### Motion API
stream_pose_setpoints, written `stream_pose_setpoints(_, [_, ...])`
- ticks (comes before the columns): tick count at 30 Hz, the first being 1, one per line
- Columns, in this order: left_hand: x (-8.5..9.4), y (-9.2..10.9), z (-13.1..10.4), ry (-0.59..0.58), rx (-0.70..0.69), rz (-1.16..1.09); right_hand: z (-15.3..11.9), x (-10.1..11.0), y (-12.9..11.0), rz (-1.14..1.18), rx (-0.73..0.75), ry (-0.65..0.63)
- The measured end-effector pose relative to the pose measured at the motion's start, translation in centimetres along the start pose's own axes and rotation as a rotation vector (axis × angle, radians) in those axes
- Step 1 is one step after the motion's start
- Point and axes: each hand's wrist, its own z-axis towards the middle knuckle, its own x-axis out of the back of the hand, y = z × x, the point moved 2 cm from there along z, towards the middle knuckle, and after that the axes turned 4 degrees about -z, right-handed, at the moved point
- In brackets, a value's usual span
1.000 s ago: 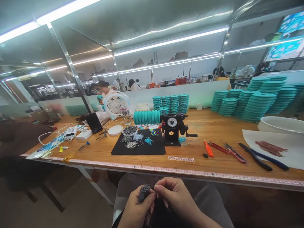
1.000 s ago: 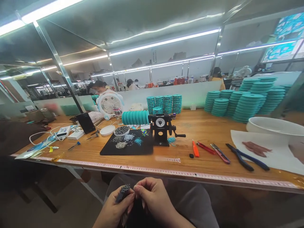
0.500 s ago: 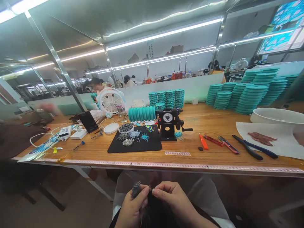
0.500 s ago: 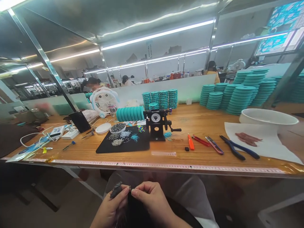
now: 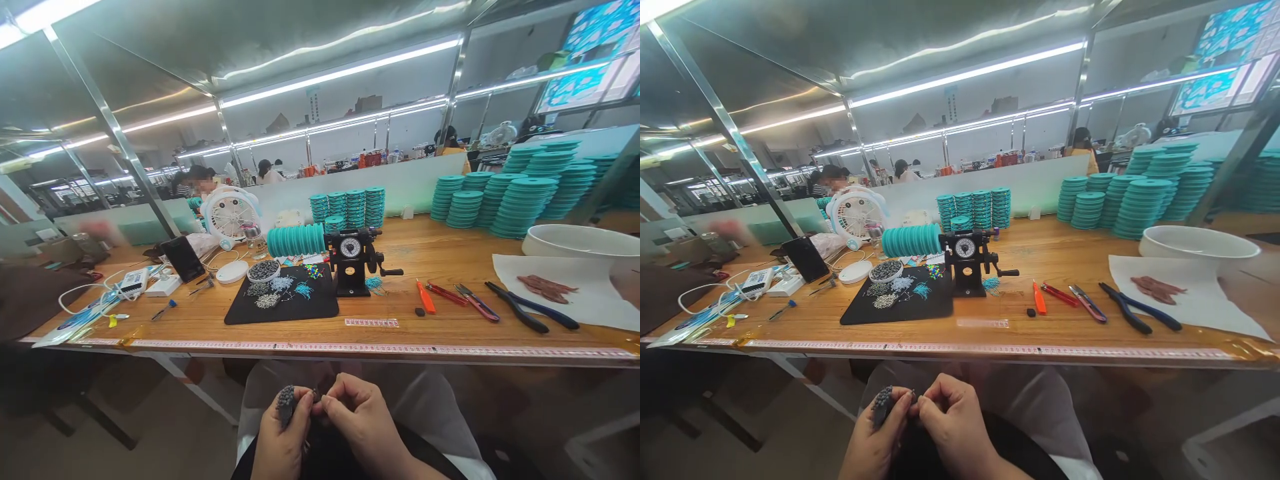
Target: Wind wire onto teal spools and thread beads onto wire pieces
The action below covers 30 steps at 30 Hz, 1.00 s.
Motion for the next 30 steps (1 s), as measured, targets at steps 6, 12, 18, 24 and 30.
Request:
stream_pose_setpoints(6, [-0.4,0.0,-0.2,0.019,-0.018,-0.015,0.1,-0.1,-0.2,0.124,-0.042,-0.025])
stream_pose_setpoints(12, [-0.4,-0.2,-0.2,0.02,-0.049,-0.018,0.2,0.0,0.3,0.189,-0.052,-0.049])
stream_pose_setpoints(18, [-0.1,0.8,-0.1,-0.065,-0.06,0.111,0.5,0.2,0.3,0.121,-0.039,-0.106])
stream_pose_setpoints(24, [1.1,1.9,0.3,-0.225,-0.028,0.266,0.6,0.5,1.1,-0.102,-0.055,-0.183])
stream_pose_setpoints(30, [5.1,5.4,2.4,-0.119,-0.238,0.529,0.9,1.5,1.5,-0.246,0.136,-0.252])
